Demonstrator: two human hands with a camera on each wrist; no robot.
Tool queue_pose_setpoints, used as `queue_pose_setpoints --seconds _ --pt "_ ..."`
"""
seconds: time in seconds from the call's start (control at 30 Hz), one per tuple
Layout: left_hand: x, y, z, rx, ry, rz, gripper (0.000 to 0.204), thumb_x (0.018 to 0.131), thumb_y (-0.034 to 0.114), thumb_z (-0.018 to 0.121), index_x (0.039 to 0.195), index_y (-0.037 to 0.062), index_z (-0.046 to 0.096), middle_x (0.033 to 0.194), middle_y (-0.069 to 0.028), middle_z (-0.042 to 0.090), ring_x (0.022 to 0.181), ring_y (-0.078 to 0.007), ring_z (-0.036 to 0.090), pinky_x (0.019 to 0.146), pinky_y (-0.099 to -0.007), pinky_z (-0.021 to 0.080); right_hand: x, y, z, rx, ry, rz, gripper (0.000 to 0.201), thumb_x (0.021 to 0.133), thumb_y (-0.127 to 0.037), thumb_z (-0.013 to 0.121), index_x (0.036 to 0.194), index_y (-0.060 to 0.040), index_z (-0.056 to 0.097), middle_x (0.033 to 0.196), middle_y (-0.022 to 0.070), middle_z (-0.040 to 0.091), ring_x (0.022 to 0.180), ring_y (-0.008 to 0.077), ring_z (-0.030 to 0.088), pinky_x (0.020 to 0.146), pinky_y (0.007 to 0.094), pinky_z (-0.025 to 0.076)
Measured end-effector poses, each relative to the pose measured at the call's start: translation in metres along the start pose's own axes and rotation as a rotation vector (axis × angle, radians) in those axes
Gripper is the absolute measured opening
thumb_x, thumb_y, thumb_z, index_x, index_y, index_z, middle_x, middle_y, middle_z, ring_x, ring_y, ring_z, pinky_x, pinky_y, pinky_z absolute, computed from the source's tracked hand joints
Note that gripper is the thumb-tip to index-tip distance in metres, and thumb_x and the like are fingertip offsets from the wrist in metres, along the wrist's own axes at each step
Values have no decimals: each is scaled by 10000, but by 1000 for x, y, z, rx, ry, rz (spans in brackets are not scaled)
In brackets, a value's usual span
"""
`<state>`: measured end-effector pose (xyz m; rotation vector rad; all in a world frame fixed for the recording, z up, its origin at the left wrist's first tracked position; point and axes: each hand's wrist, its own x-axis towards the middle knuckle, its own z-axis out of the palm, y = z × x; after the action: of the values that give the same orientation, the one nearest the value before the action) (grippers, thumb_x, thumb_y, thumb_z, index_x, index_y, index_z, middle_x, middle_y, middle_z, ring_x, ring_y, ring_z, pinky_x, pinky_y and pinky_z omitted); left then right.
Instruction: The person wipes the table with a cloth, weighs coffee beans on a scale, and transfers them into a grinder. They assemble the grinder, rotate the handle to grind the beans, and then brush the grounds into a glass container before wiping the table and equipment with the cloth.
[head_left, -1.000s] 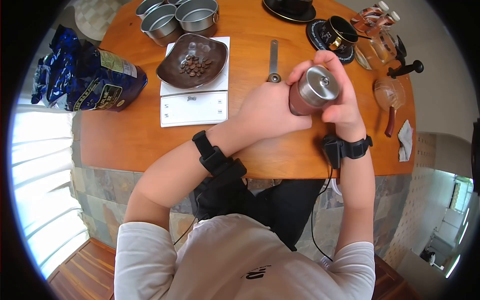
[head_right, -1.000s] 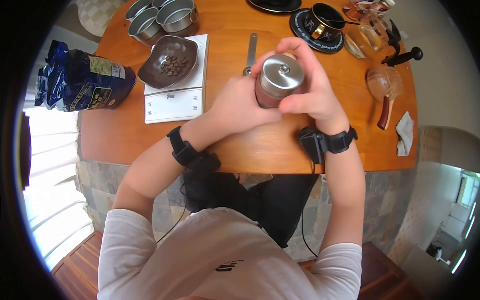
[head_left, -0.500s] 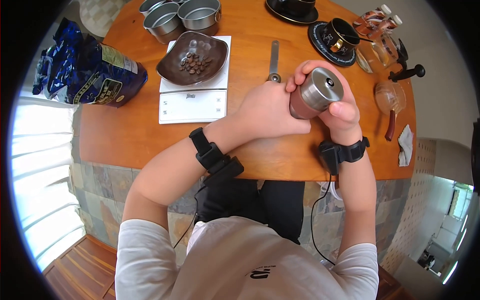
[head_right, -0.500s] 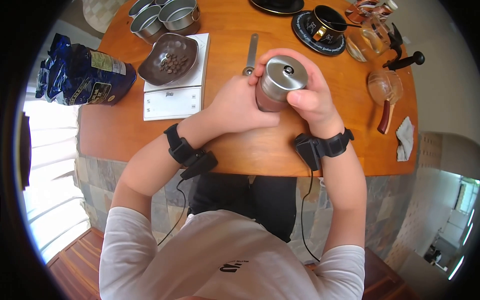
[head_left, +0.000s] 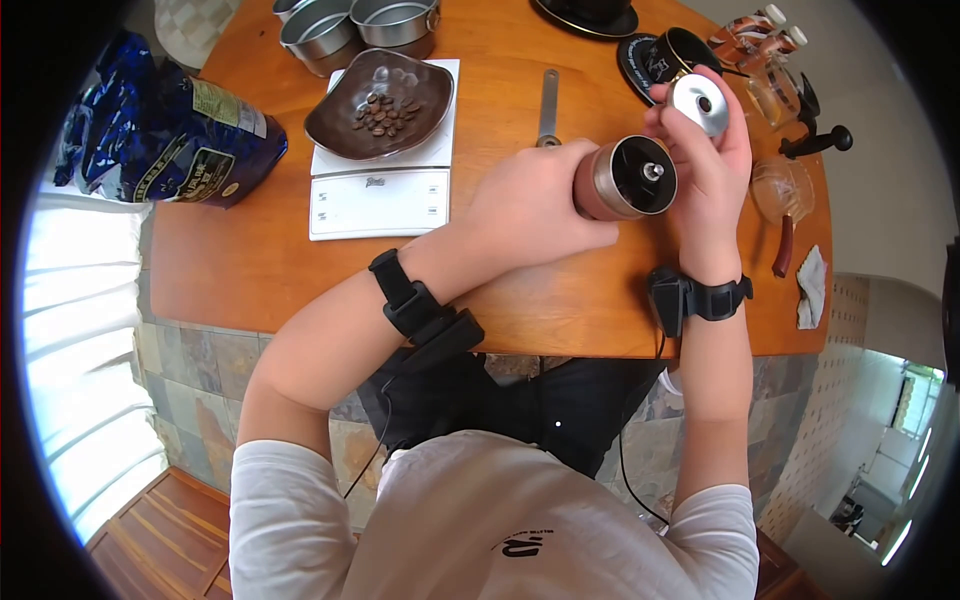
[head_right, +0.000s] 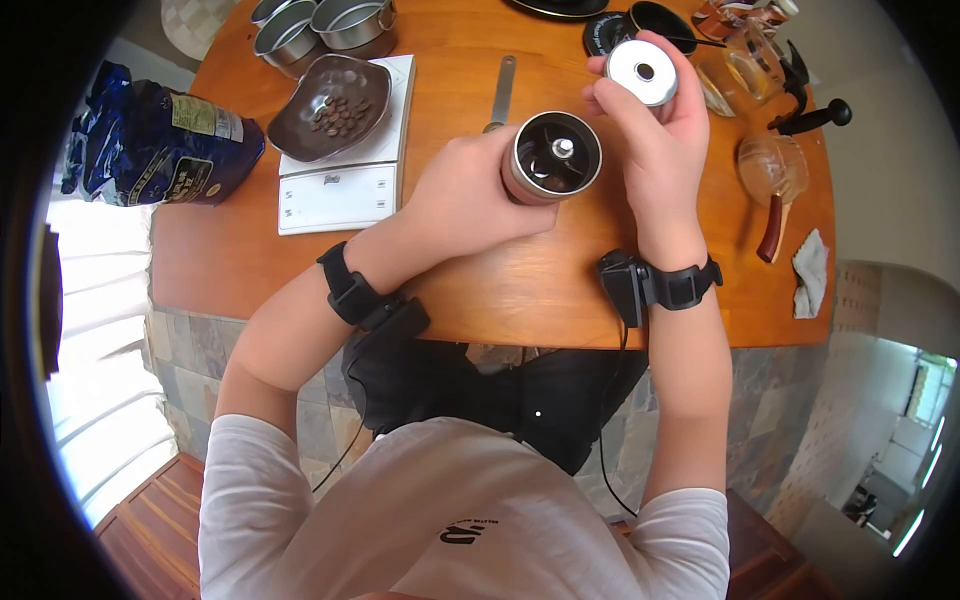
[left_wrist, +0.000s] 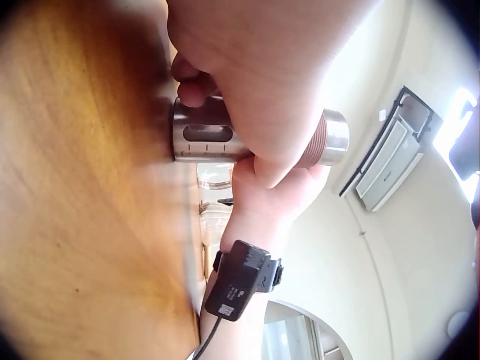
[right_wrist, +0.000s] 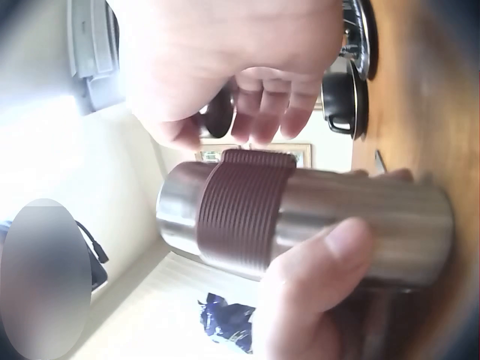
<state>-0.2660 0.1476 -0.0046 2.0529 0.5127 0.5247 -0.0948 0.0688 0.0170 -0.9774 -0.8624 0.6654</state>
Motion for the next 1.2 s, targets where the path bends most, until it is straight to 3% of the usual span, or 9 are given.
queue_pose_setpoints --seconds 0.23,0.33,0.37,0.47,0.63,0.8,0.9,1.17,1.2 --pt "3 -1 0 -75 50 -55 393 715 208 785 1030 15 652 924 -149 724 871 -259 716 802 -350 549 12 32 -25 -739 -52 -59 336 900 40 557 1187 -105 656 1033 40 661 806 93 596 713 241 501" --pt "2 2 -1 -91 67 -48 374 725 195 784 1022 9 653 939 -129 729 893 -220 715 814 -333 543 13 35 -29 -942 -163 -120 343 889 51 531 1173 -91 661 1063 112 627 906 237 623 815 308 507" --pt "3 3 -2 -83 61 -68 371 727 193 782 1021 8 652 939 -130 728 895 -219 715 814 -331 543 12 35 -28 -912 -174 -68 333 879 53 530 1141 -85 682 1060 135 629 996 292 611 886 339 499" --pt "3 1 -1 -65 48 -71 388 733 192 781 1054 20 649 946 -129 726 901 -235 714 812 -334 545 10 30 -25 -1037 -264 -124 321 864 53 540 1109 -77 702 1105 135 630 1029 300 613 910 354 503" --pt "2 -1 1 101 86 135 444 742 136 792 1151 69 634 1040 -125 708 940 -281 698 834 -340 550 7 28 -24 -1153 -386 -142 311 835 -51 670 1142 -89 705 1229 124 612 1184 321 533 1026 372 451" --pt "1 -4 1 44 95 221 470 743 39 780 1183 60 616 1050 -109 703 968 -255 695 859 -322 541 5 24 -24 -1122 -423 -158 396 810 -145 737 1195 -79 672 1232 123 612 1186 322 525 1021 379 450" --pt "1 -10 -2 -97 138 399 482 742 44 800 1181 19 603 1058 -79 699 984 -204 682 877 -302 529 6 25 -24 -1122 -429 -145 418 810 -182 744 1203 -64 661 1232 121 613 1186 323 524 1021 378 446" --pt "-3 -2 -1 -66 115 341 476 728 76 826 1153 24 619 1060 -86 696 946 -191 686 874 -287 533 7 24 -24 -1126 -417 -124 418 823 -235 752 1191 -61 661 1221 114 619 1182 323 525 1026 383 437" --pt "-3 -3 0 -86 118 338 468 727 78 829 1145 26 624 1055 -85 696 942 -190 685 870 -288 533 7 24 -25 -1141 -434 -111 424 812 -161 734 1218 -76 645 1239 104 606 1197 304 520 1000 375 454"
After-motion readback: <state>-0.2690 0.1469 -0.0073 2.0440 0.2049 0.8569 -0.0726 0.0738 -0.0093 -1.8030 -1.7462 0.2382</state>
